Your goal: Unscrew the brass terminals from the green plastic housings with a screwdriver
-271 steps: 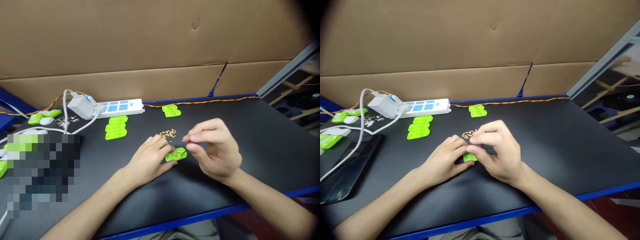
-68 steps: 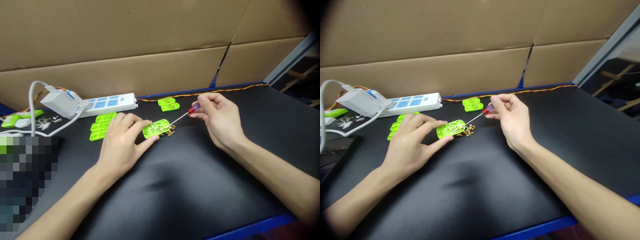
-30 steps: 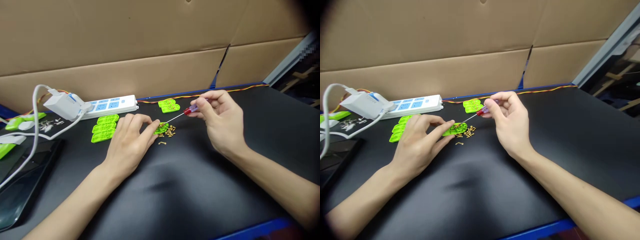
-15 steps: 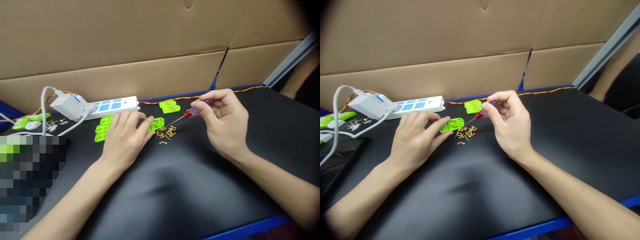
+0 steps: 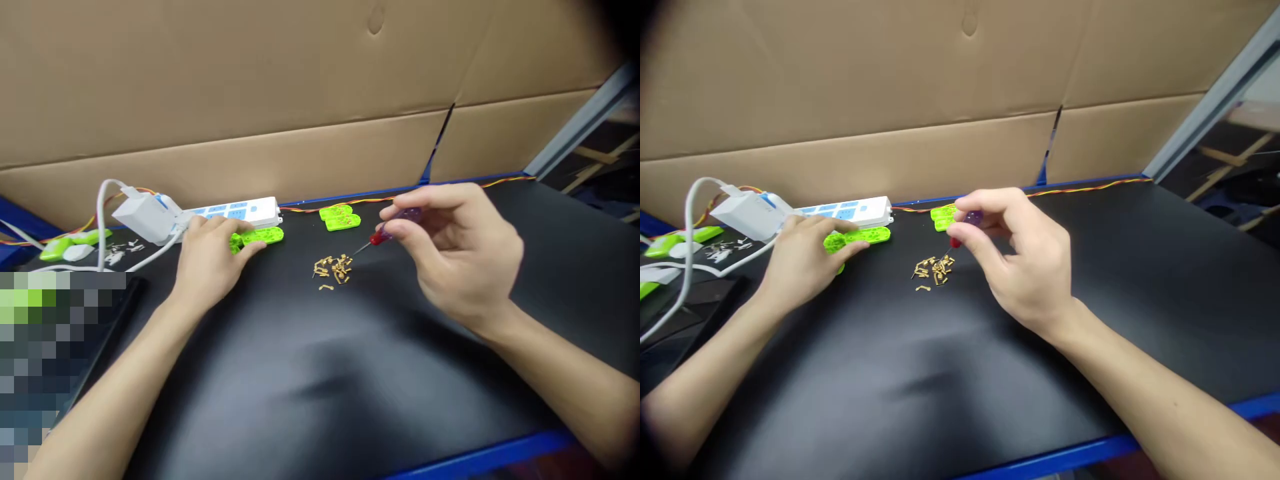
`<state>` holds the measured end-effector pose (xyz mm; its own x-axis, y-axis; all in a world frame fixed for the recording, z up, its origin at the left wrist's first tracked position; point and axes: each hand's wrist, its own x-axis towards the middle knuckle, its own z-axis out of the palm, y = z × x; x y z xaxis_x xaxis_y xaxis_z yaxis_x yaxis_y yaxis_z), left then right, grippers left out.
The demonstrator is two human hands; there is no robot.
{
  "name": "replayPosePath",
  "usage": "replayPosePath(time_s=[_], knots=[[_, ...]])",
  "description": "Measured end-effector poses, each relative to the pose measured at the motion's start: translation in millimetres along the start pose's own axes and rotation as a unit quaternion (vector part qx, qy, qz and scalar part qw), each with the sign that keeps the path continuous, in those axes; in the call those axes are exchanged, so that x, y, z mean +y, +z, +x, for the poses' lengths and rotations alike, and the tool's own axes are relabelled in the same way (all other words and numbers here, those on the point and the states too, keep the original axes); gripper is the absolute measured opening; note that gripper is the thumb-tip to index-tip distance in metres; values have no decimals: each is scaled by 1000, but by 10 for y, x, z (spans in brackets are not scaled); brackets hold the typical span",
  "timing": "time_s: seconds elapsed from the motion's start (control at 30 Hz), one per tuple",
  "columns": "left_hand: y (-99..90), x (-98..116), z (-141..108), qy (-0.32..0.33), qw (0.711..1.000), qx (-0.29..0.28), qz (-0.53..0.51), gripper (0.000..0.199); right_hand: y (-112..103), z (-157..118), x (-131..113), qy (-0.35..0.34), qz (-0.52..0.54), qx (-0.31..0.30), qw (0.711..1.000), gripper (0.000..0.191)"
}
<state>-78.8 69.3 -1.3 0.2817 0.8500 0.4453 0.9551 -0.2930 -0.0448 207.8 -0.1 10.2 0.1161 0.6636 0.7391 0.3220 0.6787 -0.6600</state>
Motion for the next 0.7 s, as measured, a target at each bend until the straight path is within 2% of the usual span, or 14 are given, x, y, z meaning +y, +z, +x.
replayPosePath(time_s=[0.33, 0.47, 0.6, 0.7], knots=[[127, -107, -4, 19, 999, -4, 31, 35, -27, 4, -51, -49, -19, -14, 999, 20], [140, -126, -12, 32, 998, 14, 44, 39, -69, 20, -82, -76, -79, -71, 991, 20], [82, -35, -1, 13, 999, 17, 46, 40, -82, 22, -91, -83, -80, -36, 993, 24], [18, 164, 54, 36, 999, 18, 23, 37, -68, 27, -72, -81, -86, -17, 993, 23]])
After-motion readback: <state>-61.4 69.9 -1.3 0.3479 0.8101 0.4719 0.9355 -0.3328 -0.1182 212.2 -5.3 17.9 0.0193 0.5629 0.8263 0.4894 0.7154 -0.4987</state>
